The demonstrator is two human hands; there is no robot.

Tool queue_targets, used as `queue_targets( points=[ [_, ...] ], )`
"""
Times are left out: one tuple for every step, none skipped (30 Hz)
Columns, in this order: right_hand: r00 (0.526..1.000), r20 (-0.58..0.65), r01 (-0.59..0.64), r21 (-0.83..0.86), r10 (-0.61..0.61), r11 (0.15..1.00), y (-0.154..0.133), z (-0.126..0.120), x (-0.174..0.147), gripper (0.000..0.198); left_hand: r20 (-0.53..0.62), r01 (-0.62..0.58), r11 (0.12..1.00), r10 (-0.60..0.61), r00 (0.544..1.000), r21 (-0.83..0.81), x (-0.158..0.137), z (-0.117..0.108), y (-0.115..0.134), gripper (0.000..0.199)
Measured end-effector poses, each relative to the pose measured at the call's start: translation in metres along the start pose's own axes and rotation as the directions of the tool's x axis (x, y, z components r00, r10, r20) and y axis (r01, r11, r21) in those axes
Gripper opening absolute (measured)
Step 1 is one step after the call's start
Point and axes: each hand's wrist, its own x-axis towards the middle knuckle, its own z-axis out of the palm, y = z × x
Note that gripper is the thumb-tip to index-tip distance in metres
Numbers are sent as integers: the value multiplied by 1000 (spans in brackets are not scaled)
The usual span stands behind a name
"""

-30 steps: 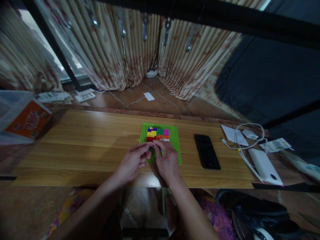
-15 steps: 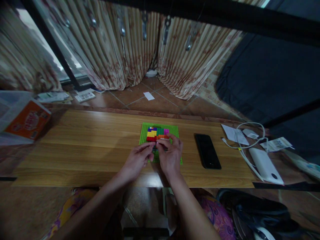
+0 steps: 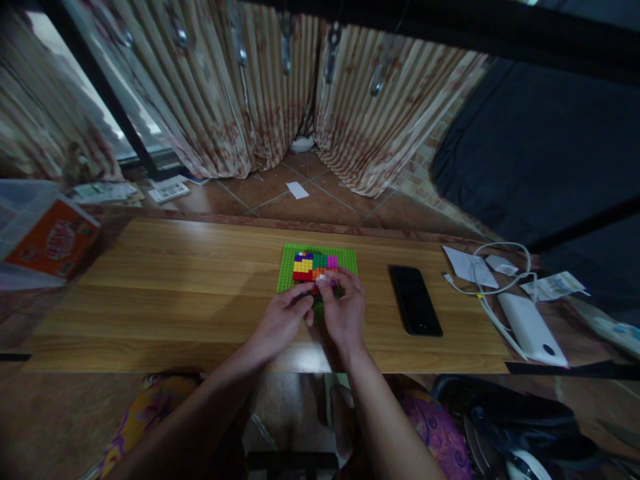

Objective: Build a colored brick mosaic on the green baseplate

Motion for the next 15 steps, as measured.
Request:
queue_targets(
  points=[
    [1000,1,-19,12,19,1000,0,2,0,23,1,2,1000,-2,1000,4,0,0,0,39],
    [999,0,-40,22,40,999,1,4,1,24,2,4,1000,-4,1000,8,0,-1,-1,39],
    [998,-5,-59,30,59,998,1,6,1,25,5,6,1000,-6,1000,10,0,-1,-1,39],
    [997,-13,-77,36,78,996,1,8,1,25,6,8,1000,-8,1000,13,1,-1,-2,39],
    [995,-20,-93,40,94,995,1,9,1,26,6,7,1000,-8,1000,15,1,-1,-3,40],
    [994,-24,-106,44,108,993,2,11,1,26,6,7,1000,-7,1000,18,1,-1,-4,40],
    [993,-28,-116,49,118,992,2,12,1,26,5,6,1000,-6,1000,17,1,0,-4,39],
    [992,-30,-123,55,124,991,2,13,1,26,0,2,1000,-2,1000,12,1,0,-4,38],
    [991,-33,-128,63,130,990,3,14,1,26,-10,0,1000,0,1000,-2,1,1,-4,36],
    [990,-35,-134,74,137,988,4,15,1,26,-28,2,1000,-3,1000,-27,0,1,-2,32],
    [989,-34,-141,88,144,986,5,15,2,26,-52,12,998,-16,999,-68,0,2,0,29],
    [987,-31,-151,102,155,983,6,16,2,27,-78,35,991,-45,996,-129,-2,1,2,27],
    [986,-21,-162,115,165,980,6,16,3,27,-92,69,975,-90,992,-212,-3,0,5,24],
    [985,-8,-172,126,174,977,6,16,3,27,-87,109,943,-143,986,-313,-4,-2,8,23],
    [984,-1,-174,134,176,976,5,15,2,27,-64,151,892,-196,979,-425,-5,-4,11,23]
  ],
)
